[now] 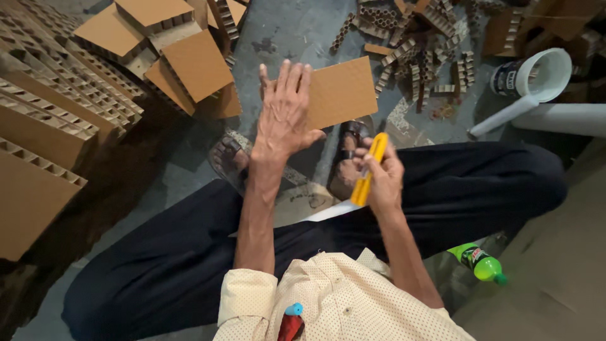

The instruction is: The person sits on the floor and uses a yellow utility knife to cut a piece of corrugated cardboard into smaller rectangular sections. They repeatedly score the cardboard and snap it apart, stacking the finished pieces to the side.

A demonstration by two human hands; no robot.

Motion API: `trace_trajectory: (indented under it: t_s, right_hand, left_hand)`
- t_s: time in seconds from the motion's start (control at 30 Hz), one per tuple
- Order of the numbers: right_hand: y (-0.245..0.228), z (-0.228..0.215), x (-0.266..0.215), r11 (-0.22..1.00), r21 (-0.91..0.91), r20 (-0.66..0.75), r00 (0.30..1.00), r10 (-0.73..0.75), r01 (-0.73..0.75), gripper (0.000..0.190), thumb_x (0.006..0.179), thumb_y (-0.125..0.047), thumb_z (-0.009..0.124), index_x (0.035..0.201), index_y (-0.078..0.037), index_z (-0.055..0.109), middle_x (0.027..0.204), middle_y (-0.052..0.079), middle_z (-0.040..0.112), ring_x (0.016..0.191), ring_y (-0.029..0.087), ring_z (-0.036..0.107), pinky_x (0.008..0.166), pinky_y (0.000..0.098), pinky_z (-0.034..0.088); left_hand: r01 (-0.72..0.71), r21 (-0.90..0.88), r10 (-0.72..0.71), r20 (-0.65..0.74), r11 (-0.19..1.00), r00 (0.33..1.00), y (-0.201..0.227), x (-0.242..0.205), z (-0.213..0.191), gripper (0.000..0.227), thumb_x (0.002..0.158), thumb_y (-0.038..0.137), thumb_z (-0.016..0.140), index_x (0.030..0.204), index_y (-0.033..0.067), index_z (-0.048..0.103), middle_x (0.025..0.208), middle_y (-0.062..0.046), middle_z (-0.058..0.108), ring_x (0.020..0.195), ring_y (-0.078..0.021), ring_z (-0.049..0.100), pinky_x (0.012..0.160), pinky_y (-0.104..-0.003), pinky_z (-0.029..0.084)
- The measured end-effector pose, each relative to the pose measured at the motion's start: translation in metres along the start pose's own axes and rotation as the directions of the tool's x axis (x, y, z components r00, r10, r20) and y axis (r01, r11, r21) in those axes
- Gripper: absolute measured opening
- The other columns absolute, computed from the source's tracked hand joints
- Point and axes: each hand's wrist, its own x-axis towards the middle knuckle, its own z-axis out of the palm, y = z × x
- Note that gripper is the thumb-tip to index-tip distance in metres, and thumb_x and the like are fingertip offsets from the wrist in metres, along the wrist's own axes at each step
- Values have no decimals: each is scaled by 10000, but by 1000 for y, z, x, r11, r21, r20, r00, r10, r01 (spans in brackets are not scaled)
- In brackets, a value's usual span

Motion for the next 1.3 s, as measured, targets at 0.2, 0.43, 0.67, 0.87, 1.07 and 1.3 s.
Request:
trace_trajectory:
  t_s: [0.2, 0.43, 0.67, 0.87, 1.07, 1.3]
  right_hand:
    - [-84, 64, -1, 433, -764, 312, 862, -400, 478, 603, 1057, 12, 574, 1605, -72, 337, 1004, 159, 733, 774, 177, 729, 698, 322, 602]
    - [-86, 115, 33, 258, -805, 379, 798, -469, 534, 452, 929, -42, 748, 1373, -31, 665, 916, 241, 705, 732, 325, 726, 669, 383, 557]
    - [-89, 123, 43, 127, -764, 497, 702, -510, 633, 437, 870, -13, 740, 1304, -11, 684, 1090, 247, 730, 962, 389, 724, 847, 410, 568]
    - [-91, 125, 41, 210, -756, 469, 736, -488, 620, 426, 889, 0, 726, 1314, -9, 692, 1091, 236, 729, 976, 359, 750, 851, 387, 581]
    - [-94, 124, 42, 196, -779, 469, 761, -448, 595, 440, 860, -16, 746, 1298, -8, 701, 1050, 234, 733, 929, 359, 753, 818, 393, 591]
    - [-98, 127, 46, 124, -776, 524, 741, -419, 619, 424, 876, -13, 737, 1297, -8, 689, 1092, 234, 727, 958, 362, 730, 841, 404, 578]
  left_hand:
    - [-139, -122, 108, -231, 983, 967, -14, -1, 5, 1104, 555, 422, 938, 1441, -39, 468, 1325, -164, 542, 1245, -335, 517, 1179, -515, 305]
    - [-193, -177, 120, -356, 965, 927, -16, -5, 7, 1011, 650, 432, 890, 1432, -62, 482, 1298, -174, 559, 1190, -341, 525, 1117, -478, 361]
    - [-190, -159, 120, -371, 969, 921, -17, -9, 12, 965, 661, 361, 829, 1447, -68, 467, 1304, -180, 558, 1194, -351, 527, 1130, -455, 372]
    - [-198, -188, 116, -377, 962, 919, -17, -8, 11, 969, 669, 411, 806, 1420, -101, 470, 1275, -199, 561, 1182, -351, 531, 1128, -459, 366]
    - [-194, -194, 111, -373, 962, 921, -16, -7, 11, 982, 691, 366, 817, 1460, -102, 423, 1311, -204, 531, 1232, -353, 508, 1151, -479, 343]
    - [-103, -73, 76, -313, 992, 947, -14, -14, 5, 968, 607, 160, 780, 1485, -36, 423, 1348, -182, 512, 1259, -352, 486, 1153, -498, 317]
